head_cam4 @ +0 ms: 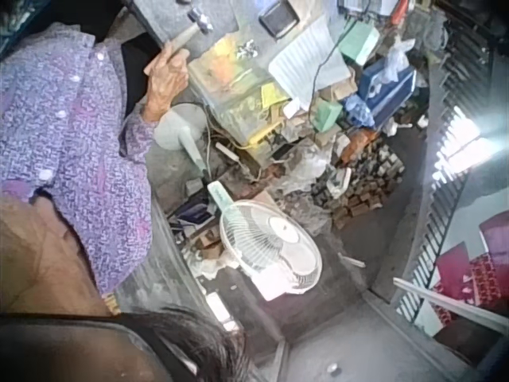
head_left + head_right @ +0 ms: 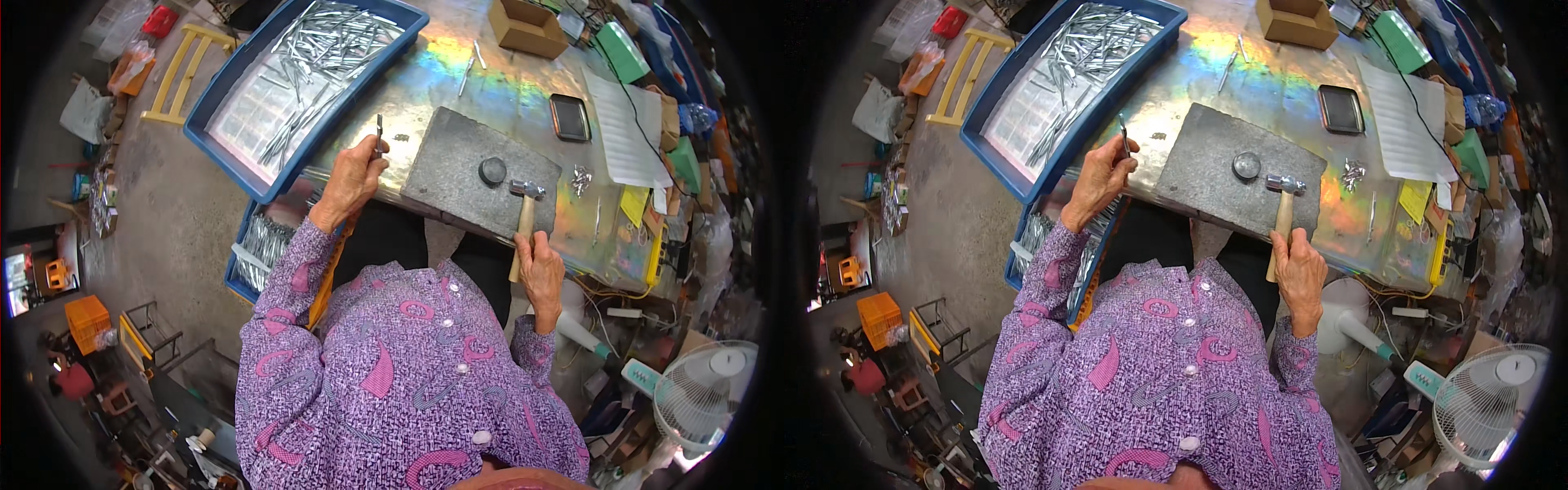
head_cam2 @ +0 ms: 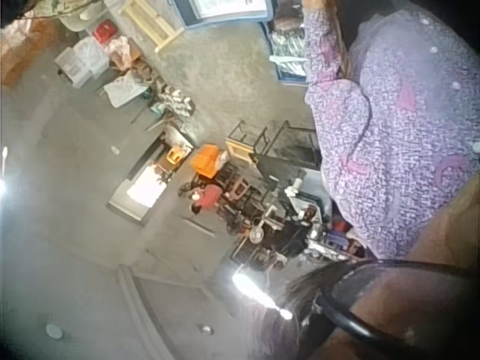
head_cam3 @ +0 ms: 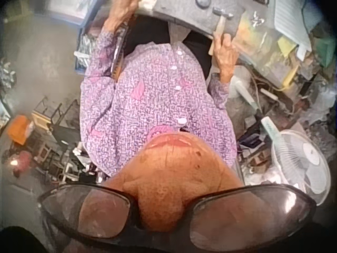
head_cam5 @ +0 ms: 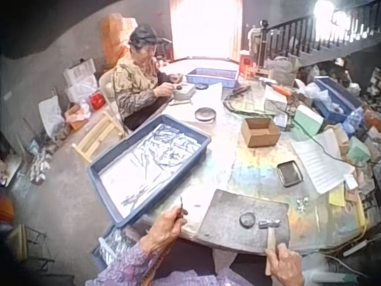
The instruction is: The person picks up metal strips from a tray, attaches small metal components onto them by hand, and hammers the pieces on a metal block with a hammer before placing them into a container.
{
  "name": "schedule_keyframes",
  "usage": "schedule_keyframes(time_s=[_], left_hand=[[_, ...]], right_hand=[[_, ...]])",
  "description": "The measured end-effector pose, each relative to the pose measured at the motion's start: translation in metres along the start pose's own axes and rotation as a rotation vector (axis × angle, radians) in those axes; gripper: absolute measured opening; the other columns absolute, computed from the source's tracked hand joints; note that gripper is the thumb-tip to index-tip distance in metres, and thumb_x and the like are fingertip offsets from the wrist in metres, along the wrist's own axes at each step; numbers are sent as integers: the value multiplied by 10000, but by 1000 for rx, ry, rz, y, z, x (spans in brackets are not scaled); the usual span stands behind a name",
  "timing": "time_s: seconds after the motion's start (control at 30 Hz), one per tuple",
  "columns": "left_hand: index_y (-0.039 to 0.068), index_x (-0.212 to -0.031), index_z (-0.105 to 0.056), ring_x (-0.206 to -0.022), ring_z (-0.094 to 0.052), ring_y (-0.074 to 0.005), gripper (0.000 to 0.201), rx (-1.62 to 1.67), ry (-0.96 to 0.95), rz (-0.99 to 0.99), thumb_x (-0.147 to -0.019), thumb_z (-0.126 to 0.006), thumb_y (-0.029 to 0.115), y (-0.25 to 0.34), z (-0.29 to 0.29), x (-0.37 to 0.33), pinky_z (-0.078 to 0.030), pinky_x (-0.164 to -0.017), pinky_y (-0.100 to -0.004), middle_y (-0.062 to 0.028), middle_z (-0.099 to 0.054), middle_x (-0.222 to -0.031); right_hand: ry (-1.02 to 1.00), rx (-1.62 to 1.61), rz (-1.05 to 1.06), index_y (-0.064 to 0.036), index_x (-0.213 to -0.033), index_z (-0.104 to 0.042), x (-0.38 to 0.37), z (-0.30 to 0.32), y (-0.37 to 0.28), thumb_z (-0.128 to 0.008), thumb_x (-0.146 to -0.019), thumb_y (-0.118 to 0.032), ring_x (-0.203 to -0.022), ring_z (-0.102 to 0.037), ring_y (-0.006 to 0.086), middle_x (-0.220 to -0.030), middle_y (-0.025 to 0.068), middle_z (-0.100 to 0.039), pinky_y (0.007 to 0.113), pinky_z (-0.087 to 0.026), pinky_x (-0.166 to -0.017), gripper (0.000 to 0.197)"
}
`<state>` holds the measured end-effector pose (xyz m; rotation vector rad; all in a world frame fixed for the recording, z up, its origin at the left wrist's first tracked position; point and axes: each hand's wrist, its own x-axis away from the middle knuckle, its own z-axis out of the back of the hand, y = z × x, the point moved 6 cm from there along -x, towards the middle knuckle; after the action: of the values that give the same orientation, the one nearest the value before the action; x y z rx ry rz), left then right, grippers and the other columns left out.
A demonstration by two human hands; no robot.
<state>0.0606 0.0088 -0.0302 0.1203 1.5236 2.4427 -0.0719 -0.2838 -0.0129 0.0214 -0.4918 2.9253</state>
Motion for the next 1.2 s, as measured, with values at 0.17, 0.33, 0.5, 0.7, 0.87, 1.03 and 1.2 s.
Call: schedule_keyframes(time_s=[0.17, 0.33, 0.5, 0.7, 0.87, 1.03, 1.2], left_hand=[[-16, -931, -531, -706, -588, -386, 211, -462, 21, 107, -736, -533, 64, -36, 4, -13, -452, -644, -441, -243, -586, -721], [22, -951, -498, -718, -575, -449, 218, -673, -26, 138, -747, -509, 97, -49, -10, -33, -438, -659, -516, -271, -586, -715], [45, -985, -495, -744, -586, -438, 245, -661, -123, 158, -779, -564, 156, -31, -9, -27, -452, -649, -508, -262, -596, -727], [50, -982, -570, -734, -615, -352, 199, -539, 15, 59, -798, -573, 128, -18, 4, -20, -473, -655, -410, -196, -620, -758], [-14, -975, -588, -686, -591, -121, 169, -92, 37, 25, -819, -560, 47, -14, -7, -26, -463, -619, -263, -93, -644, -793], [1, -978, -599, -719, -601, -109, 154, -52, 80, -87, -832, -564, 28, 11, -29, -36, -473, -653, -236, -81, -651, -826], [2, -965, -606, -752, -615, -124, 146, -134, 184, -225, -827, -557, -1, 30, -16, -34, -478, -673, -240, -96, -654, -854]], right_hand=[[12, -31, -19, -35, -774, -431, 2, -3, 2, -509, -894, -340, -641, -534, 437, -624, 221, -533, 492, -369, -524, 337], [2, -37, -16, -36, -783, -429, 5, -3, 1, -518, -890, -325, -639, -541, 430, -638, 213, -543, 488, -380, -523, 320], [1, -69, -23, -40, -798, -431, 7, -2, 7, -495, -903, -326, -644, -528, 438, -645, 222, -535, 489, -364, -524, 311], [-51, -91, -19, -38, -784, -443, 2, 2, 9, -512, -891, -284, -641, -545, 420, -650, 202, -559, 488, -382, -527, 277], [-15, -104, -58, -36, -776, -448, -3, 7, 15, -498, -898, -290, -644, -547, 424, -642, 212, -556, 492, -383, -525, 287], [35, -181, -71, -29, -796, -487, -5, 17, 18, -503, -898, -268, -641, -558, 412, -645, 201, -567, 481, -390, -528, 260], [90, -238, -92, -24, -823, -523, -8, 18, 21, -529, -886, -210, -627, -574, 383, -649, 187, -572, 441, -405, -524, 197]])
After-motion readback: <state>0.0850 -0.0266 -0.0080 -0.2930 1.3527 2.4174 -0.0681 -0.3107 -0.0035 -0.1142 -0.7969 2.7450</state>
